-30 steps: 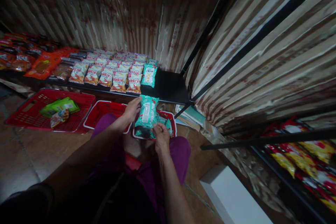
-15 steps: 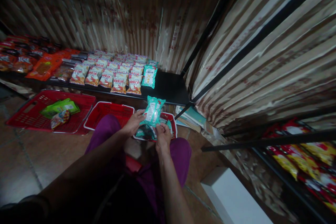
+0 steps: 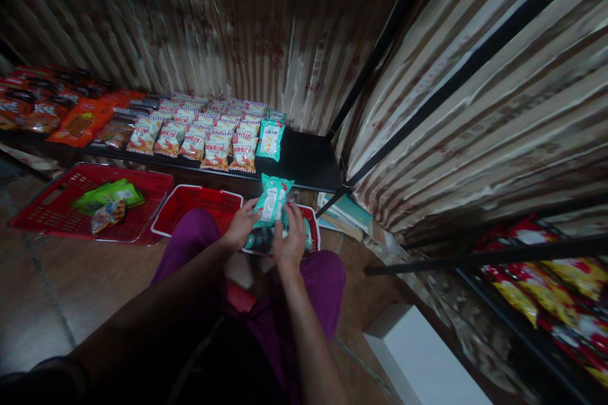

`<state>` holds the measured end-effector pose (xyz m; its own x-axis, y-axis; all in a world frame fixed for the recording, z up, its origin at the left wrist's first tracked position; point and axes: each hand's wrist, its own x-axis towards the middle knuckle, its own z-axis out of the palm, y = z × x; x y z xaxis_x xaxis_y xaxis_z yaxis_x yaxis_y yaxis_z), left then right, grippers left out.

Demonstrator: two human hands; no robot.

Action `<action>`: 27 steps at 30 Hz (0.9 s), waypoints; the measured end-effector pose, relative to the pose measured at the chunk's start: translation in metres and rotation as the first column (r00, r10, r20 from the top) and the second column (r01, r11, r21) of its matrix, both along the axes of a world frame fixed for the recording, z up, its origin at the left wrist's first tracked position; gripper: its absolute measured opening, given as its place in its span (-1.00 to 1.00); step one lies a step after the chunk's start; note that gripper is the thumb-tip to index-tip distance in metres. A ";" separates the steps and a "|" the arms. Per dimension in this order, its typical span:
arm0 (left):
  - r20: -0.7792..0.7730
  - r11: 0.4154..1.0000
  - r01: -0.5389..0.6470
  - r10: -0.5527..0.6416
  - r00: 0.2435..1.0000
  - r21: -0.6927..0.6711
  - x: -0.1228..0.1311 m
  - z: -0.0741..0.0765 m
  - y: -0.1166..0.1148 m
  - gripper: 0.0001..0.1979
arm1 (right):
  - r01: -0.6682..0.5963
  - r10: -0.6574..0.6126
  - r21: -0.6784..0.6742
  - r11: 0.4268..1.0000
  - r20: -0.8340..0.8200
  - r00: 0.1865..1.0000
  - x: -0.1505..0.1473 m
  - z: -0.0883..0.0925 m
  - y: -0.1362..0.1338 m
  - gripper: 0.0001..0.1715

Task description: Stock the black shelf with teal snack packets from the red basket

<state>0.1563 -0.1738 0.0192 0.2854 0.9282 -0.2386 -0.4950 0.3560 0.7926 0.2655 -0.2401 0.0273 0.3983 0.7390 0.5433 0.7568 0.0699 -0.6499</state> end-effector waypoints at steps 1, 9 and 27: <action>-0.015 1.000 0.000 0.001 1.000 0.014 0.001 -0.001 -0.001 -0.44 | -0.013 0.013 -0.003 1.000 0.033 0.999 -0.002 0.001 0.001 -0.55; -0.208 0.954 0.002 0.064 0.976 0.301 0.004 -0.011 -0.006 -0.52 | -0.080 0.056 -0.154 0.985 -0.155 0.986 -0.014 0.000 0.004 -0.42; -0.431 0.884 0.117 0.102 0.897 0.452 -0.002 0.012 -0.044 -0.60 | -0.191 0.081 0.021 0.981 -0.946 0.314 -0.011 -0.003 0.007 -0.40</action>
